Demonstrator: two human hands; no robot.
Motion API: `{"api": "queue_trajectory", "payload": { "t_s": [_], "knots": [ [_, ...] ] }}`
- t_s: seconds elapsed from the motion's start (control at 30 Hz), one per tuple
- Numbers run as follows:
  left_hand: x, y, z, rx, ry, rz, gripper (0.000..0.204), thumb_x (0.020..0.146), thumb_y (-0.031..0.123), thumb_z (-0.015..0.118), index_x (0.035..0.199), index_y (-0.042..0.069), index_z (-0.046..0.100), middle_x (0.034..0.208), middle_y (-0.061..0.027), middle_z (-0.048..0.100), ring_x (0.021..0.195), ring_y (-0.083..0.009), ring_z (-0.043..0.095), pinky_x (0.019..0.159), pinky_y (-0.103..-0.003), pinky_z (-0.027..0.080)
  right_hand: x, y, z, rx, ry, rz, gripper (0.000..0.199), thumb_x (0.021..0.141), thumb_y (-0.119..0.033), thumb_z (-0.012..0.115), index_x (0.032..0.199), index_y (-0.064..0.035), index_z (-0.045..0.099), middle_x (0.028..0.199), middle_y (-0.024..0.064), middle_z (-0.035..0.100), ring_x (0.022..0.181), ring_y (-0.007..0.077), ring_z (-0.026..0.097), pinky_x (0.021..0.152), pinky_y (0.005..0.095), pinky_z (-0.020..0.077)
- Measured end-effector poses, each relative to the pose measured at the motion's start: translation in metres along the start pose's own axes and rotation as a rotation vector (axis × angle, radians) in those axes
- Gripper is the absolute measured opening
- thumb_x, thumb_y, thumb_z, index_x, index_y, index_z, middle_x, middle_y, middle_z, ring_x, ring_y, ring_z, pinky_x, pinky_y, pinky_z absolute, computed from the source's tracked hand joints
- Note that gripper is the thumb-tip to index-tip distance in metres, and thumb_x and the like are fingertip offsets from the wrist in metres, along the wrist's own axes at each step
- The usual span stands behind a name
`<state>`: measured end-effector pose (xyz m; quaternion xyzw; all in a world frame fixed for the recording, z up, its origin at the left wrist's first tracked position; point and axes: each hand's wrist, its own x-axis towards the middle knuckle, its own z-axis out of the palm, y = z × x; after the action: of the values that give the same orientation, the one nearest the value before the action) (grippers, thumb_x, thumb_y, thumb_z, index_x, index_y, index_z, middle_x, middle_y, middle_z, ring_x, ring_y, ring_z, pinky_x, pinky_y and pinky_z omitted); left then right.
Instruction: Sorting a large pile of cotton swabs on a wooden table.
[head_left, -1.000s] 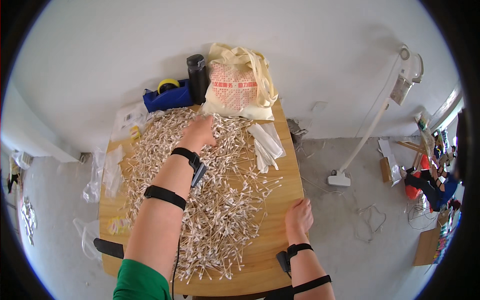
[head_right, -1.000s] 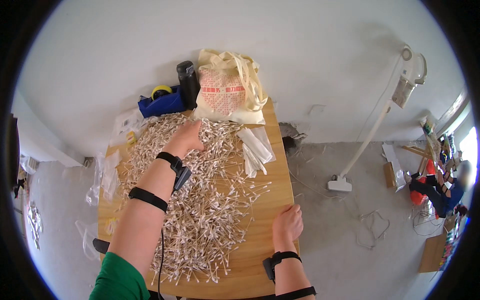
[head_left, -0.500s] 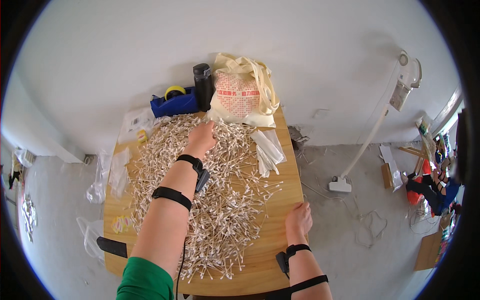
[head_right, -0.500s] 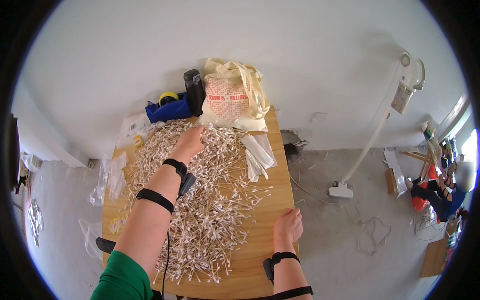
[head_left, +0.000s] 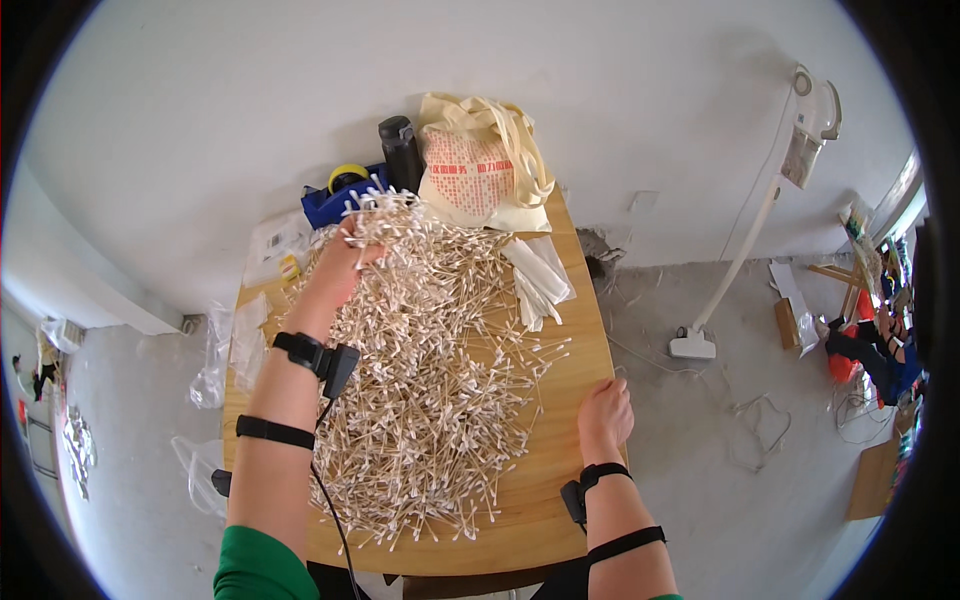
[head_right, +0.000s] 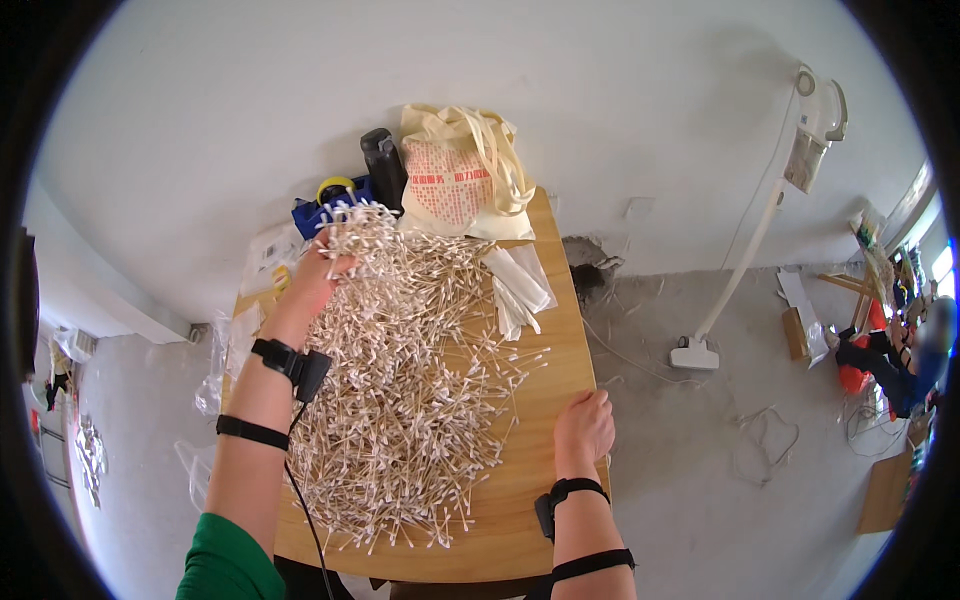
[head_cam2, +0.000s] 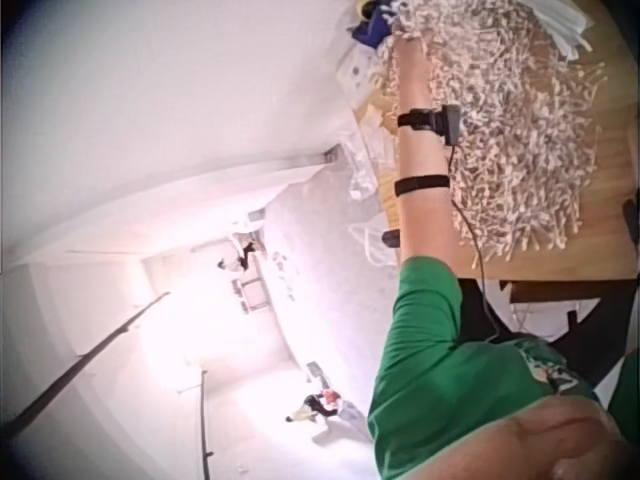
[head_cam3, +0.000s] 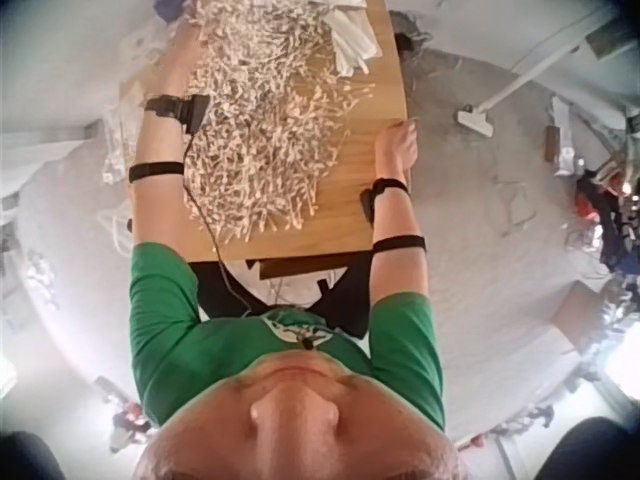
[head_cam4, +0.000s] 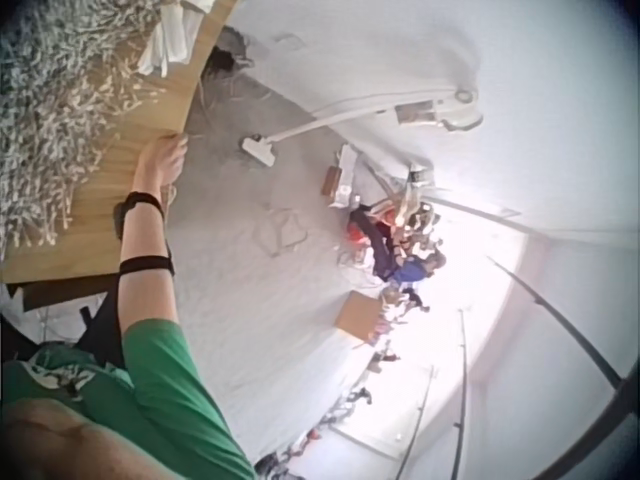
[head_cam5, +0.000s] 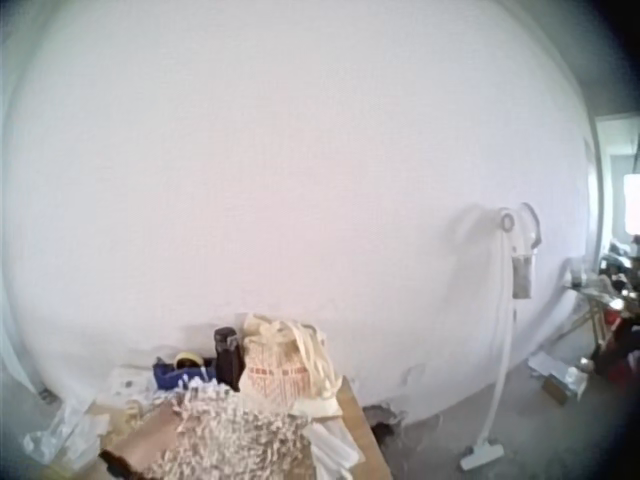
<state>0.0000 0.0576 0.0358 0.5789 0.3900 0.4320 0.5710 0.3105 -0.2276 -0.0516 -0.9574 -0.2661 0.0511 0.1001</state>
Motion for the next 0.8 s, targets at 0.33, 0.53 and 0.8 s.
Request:
{"api": "queue_trajectory", "payload": {
  "t_s": [0.33, 0.53, 0.8],
  "knots": [
    [-0.07, 0.016, -0.034, -0.097, 0.182, -0.164, 0.034, 0.085, 0.018, 0.071, 0.115, 0.007, 0.057, 0.093, 0.001, 0.064, 0.082, -0.0109, 0.057, 0.072, -0.026, 0.043, 0.0, -0.003, 0.0, 0.012, -0.018, 0.019, 0.031, 0.099, -0.03, 0.039, 0.097, -0.0044, 0.056, 0.096, 0.0169, 0.067, 0.086, 0.0356, 0.066, 0.072, 0.0461, 0.0541],
    [-0.051, 0.031, -0.04, 0.809, -0.008, -0.358, 0.045, 0.081, 0.022, 0.074, 0.12, 0.006, 0.058, 0.105, -0.0054, 0.066, 0.098, -0.0189, 0.061, 0.09, -0.03, 0.044, 0.001, 0.001, 0.0, 0.009, -0.012, 0.025, 0.031, 0.099, -0.031, 0.038, 0.098, -0.0047, 0.056, 0.096, 0.017, 0.066, 0.086, 0.0355, 0.066, 0.073, 0.0458, 0.0541],
    [-0.03, 0.005, 0.038, 1.514, 0.142, 0.385, 0.041, 0.081, 0.017, 0.068, 0.119, 0.005, 0.061, 0.141, -0.015, 0.046, 0.125, -0.0363, 0.047, 0.099, -0.056, 0.04, 0.003, 0.001, 0.002, -0.002, -0.027, 0.04, 0.032, 0.1, -0.031, 0.038, 0.1, -0.0048, 0.056, 0.098, 0.0166, 0.066, 0.088, 0.0351, 0.066, 0.074, 0.0455, 0.054]
  ]
}}
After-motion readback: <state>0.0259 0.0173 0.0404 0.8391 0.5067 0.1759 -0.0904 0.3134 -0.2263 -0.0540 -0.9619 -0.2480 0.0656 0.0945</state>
